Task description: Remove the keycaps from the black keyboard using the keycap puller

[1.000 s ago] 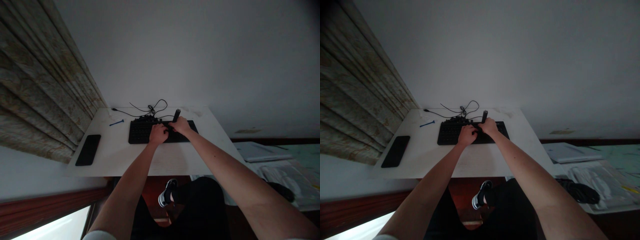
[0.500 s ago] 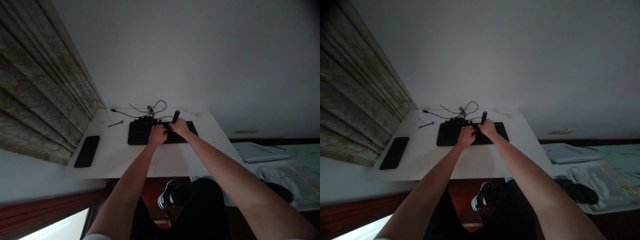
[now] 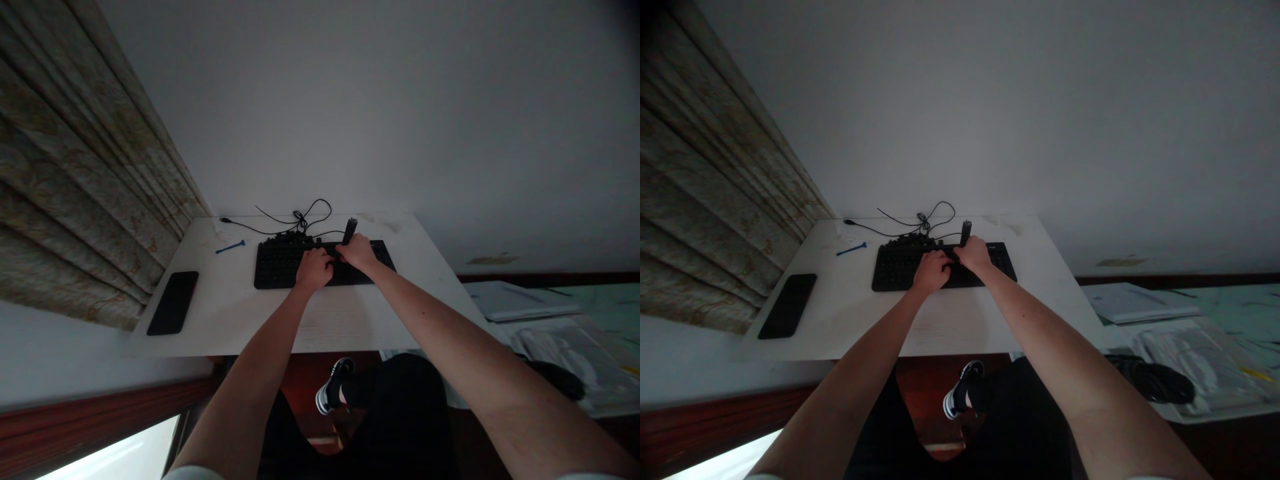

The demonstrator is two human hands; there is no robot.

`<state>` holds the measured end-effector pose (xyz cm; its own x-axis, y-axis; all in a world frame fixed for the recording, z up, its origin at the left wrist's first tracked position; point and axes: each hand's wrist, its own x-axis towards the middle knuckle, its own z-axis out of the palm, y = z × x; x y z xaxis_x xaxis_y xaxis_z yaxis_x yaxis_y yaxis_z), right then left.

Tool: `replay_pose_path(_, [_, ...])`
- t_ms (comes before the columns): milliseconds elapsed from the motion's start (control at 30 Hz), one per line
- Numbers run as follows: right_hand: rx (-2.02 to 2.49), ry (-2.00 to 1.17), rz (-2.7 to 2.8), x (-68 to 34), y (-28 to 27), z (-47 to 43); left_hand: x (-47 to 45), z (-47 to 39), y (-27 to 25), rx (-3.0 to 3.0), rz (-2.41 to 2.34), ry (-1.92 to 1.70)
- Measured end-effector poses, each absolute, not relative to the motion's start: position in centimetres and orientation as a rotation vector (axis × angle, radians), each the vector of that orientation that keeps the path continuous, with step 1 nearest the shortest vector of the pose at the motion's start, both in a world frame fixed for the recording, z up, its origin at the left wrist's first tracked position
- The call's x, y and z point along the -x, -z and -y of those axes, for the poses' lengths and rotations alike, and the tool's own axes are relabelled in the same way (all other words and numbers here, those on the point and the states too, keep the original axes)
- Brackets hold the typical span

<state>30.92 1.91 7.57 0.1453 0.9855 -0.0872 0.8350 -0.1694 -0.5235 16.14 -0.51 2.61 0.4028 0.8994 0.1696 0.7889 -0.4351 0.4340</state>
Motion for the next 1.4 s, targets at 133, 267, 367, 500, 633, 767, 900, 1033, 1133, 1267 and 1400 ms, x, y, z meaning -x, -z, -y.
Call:
replay_pose_path(133, [2.116,-0.441,1.845,-30.4,-7.8,-2.2,-16.2,0.6,-2.6,-2.387,-1.482,-0.551])
replay_pose_path(267, [2.105,-0.530,1.821,-30.6,-7.5,-2.6,-16.2,0.6,-2.5,-2.371,-1.497,-0.565])
replay_pose_path(367, [2.075,-0.738,1.664,-31.1,-7.3,-2.5,-16.2,0.5,-2.5,-2.336,-1.506,-0.585])
replay_pose_path(500, [2.023,-0.756,1.656,-31.3,-7.3,-2.1,-16.2,0.3,-2.4,-2.292,-1.529,-0.639])
replay_pose_path(633, [1.986,-0.771,1.679,-31.5,-7.2,-2.2,-16.2,0.3,-2.3,-2.282,-1.531,-0.665])
replay_pose_path(767, [2.008,-0.770,1.664,-31.4,-7.1,-2.3,-16.2,0.4,-2.3,-2.291,-1.530,-0.645])
replay_pose_path(900, [2.062,-0.493,1.848,-30.4,-7.5,-2.2,-16.2,0.4,-2.3,-2.308,-1.527,-0.624])
replay_pose_path(1033, [2.059,-0.458,1.882,-29.9,-7.8,-2.2,-16.2,0.4,-2.4,-2.315,-1.532,-0.614])
replay_pose_path(1133, [2.128,-0.491,1.750,-30.2,-7.4,-2.3,-16.2,0.4,-2.4,-2.334,-1.512,-0.604])
replay_pose_path(1267, [2.148,-0.518,1.688,-30.3,-6.9,-2.4,-16.1,0.4,-2.5,-2.359,-1.488,-0.565])
replay_pose_path(1400, [2.148,-0.456,1.747,-30.1,-6.9,-2.3,-16.1,0.4,-2.7,-2.374,-1.486,-0.531])
